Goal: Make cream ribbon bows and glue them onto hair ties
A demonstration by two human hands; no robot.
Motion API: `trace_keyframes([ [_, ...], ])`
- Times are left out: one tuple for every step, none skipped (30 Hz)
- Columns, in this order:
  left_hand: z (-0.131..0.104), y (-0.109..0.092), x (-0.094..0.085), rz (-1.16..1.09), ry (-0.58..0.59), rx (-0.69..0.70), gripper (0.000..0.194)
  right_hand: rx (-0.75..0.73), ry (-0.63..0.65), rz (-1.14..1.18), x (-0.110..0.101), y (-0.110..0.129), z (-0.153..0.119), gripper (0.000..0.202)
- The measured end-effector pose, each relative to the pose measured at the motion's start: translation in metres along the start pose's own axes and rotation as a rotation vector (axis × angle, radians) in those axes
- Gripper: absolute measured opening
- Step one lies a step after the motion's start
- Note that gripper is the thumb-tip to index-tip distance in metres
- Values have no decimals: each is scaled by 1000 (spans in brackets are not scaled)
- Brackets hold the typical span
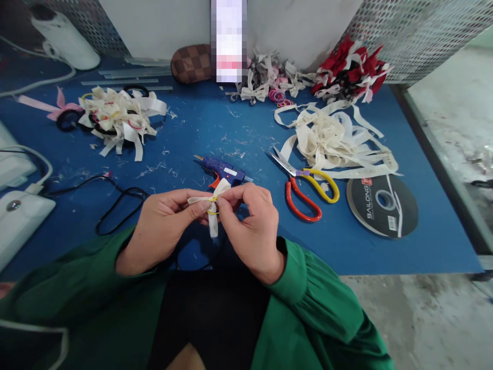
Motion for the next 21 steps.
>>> trace_keyframes([
  [0,0,0,4,0,-4,17,2,4,0,0,-1,0,13],
  [0,0,0,7,3,-10,18,4,8,-1,0,-1,0,12],
  [0,1,0,7,7,-15,18,5,12,0,1,-2,0,12],
  [0,1,1,2,11,-21,18,7,16,2,1,-2,0,12],
  [1,2,1,-4,17,-27,19,9,20,7,1,-2,1,13],
  [1,3,1,-11,24,-33,19,11,21,16,1,-2,1,13],
  [2,4,1,-17,28,-38,20,12,20,27,1,-1,2,12],
  [2,6,0,-23,30,-43,21,11,16,38,0,0,3,11],
  [3,7,0,-26,28,-46,22,6,6,48,-2,1,4,10],
  [3,8,-1,-25,21,-52,23,-3,-11,56,-4,2,5,10],
  [4,9,-1,-20,11,-60,24,-16,-35,57,-7,1,7,9],
  [4,10,-2,-11,-1,-67,24,-32,-66,47,-12,0,9,9],
  [5,10,-2,2,-10,-76,25,-52,-103,25,-18,-3,12,9],
  [5,11,-3,10,-16,-80,25,-71,-147,-11,-25,-9,15,8],
  [6,11,-3,17,-18,-82,25,-92,-190,-59,-34,-15,18,7],
  [6,11,-3,24,-18,-81,25,-107,-242,-121,-46,-24,22,7],
  [6,12,-3,28,-17,-79,24,-112,-284,-189,-58,-34,26,7],
  [5,12,-4,31,-16,-78,24,-113,-311,-277,-70,-45,30,8],
  [5,13,-4,33,-18,-78,23,-108,-320,-394,-82,-57,35,10],
  [5,13,-4,35,-18,-81,22,-101,-323,-532,-94,-68,40,13],
  [5,14,-4,35,-19,-84,22,-82,-312,-677,-105,-79,45,15],
])
Point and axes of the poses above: each hand's wrist, its own z-axis towards the middle knuckle, its own x-axis out of the palm, y = z × x, the point moved 4 cm from there along z, towards the middle knuckle, and after that the axes turned 12 degrees about -y, right-handed, at the moved point
